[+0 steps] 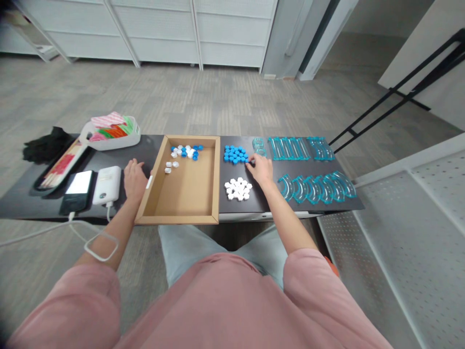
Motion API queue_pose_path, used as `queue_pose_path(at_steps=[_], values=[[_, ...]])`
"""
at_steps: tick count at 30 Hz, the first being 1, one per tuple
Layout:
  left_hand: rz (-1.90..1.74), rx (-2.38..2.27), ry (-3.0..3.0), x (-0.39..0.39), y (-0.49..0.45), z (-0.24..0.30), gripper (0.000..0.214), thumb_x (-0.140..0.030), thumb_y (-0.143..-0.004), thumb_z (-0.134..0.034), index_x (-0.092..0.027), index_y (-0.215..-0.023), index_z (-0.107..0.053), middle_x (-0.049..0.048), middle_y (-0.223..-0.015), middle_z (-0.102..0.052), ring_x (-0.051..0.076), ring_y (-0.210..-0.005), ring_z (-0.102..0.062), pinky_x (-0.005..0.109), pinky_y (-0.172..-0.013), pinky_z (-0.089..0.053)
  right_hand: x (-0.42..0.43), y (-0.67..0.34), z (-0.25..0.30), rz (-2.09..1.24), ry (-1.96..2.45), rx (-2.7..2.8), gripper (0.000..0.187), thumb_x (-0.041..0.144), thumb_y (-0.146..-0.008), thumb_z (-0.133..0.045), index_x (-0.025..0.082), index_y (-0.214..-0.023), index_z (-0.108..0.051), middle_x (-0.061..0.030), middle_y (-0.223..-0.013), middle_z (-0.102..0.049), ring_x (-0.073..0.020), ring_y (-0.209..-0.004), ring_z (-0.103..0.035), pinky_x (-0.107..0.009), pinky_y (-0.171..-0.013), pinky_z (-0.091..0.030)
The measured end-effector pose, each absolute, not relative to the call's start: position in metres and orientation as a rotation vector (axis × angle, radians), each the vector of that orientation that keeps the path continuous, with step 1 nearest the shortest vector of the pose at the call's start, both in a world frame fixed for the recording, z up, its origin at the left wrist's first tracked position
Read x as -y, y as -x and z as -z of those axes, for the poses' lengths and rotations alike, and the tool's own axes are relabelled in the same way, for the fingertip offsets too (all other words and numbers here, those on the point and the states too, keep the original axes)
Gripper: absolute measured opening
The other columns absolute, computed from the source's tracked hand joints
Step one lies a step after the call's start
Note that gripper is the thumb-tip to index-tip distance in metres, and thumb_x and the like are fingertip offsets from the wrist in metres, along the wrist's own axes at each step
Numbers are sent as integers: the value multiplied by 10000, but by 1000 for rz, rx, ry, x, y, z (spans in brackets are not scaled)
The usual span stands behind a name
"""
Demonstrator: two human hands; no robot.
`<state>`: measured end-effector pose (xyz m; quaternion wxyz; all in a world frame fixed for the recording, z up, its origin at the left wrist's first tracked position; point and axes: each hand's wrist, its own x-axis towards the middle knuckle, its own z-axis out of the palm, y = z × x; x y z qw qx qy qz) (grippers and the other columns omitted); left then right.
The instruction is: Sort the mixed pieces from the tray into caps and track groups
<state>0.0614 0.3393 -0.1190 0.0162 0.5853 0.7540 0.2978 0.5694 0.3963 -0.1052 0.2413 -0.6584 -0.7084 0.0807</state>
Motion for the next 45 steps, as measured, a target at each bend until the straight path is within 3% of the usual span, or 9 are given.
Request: queue_pose_path(at_steps=[5, 9, 15, 18, 22, 28, 36, 40, 45], values=[[-940, -2337, -1838, -340, -61, 124, 569, -292, -983, -654, -117, -1521, -710, 266, -1757, -628, 426, -1748, -477, 669, -1464, -389, -393, -543, 72, -215, 1634, 1980, 76, 319, -1034, -713, 248, -1060, -705, -138, -1220, -832, -316, -1013, -749, -445, -987, -491], [-853, -2323, -1795, -340, -63, 120, 559, -269, -999, -631, -62, -1514, -700, 305, -1781, -585, 423, -1766, -446, 639, -1475, -370, -403, -473, 43, -255, 1344, 2258, 102, 274, -1080, -652, 245, -1119, -742, -98, -1159, -831, -311, -1112, -746, -437, -1049, -454], [-898, -2294, -1792, -339, -66, 115, 481, -272, -1013, -630, -84, -1447, -719, 306, -1709, -652, 434, -1712, -499, 628, -1455, -376, -436, -365, 39, -222, 1329, 2706, 330, 210, -1067, -707, 190, -1392, -763, -203, -1466, -764, -380, -1323, -708, -483, -1106, -481], [-889, -2273, -1814, -337, -66, 115, 463, -273, -1028, -637, -59, -1432, -707, 330, -1697, -648, 435, -1704, -494, 591, -1448, -376, -438, -342, 50, -239, 1311, 2807, 290, 137, -1050, -704, 176, -1328, -779, -216, -1434, -760, -373, -1272, -715, -479, -1083, -511], [-893, -2256, -1817, -336, -67, 113, 403, -266, -1043, -634, -102, -1406, -698, 323, -1681, -650, 430, -1695, -489, 580, -1447, -351, -414, -333, 62, -371, 1102, 2874, 253, 61, -1034, -656, 205, -1202, -779, -155, -1323, -785, -332, -1189, -720, -440, -1037, -527], [-879, -2239, -1812, -336, -67, 110, 384, -244, -1036, -650, -123, -1399, -674, 311, -1673, -650, 456, -1658, -493, 626, -1437, -339, -385, -372, 54, -695, 879, 2666, 317, 137, -1048, -693, 244, -1331, -788, -94, -1319, -773, -259, -1144, -740, -387, -1051, -580], [-873, -2259, -1822, -336, -67, 107, 385, -285, -1006, -652, -137, -1359, -691, 296, -1590, -670, 454, -1593, -483, 643, -1392, -345, -400, -534, 50, -606, 1331, 2014, 123, 376, -1010, -805, 272, -1074, -794, -96, -1163, -840, -281, -980, -791, -462, -965, -664], [-804, -2291, -1816, -335, -69, 101, 422, -317, -1019, -632, -97, -1373, -697, 332, -1582, -662, 467, -1597, -508, 629, -1413, -317, -392, -575, 77, -600, 1482, 1931, 160, 286, -935, -861, 291, -964, -703, -90, -1030, -853, -306, -980, -803, -500, -1025, -641], [-845, -2290, -1785, -331, -72, 95, 491, -494, -1064, -587, -150, -1381, -736, 293, -1571, -688, 466, -1609, -512, 631, -1420, -312, -390, -566, 100, -660, 1460, 2010, 158, 216, -909, -814, 288, -916, -674, -77, -1067, -808, -281, -973, -806, -477, -1011, -653]])
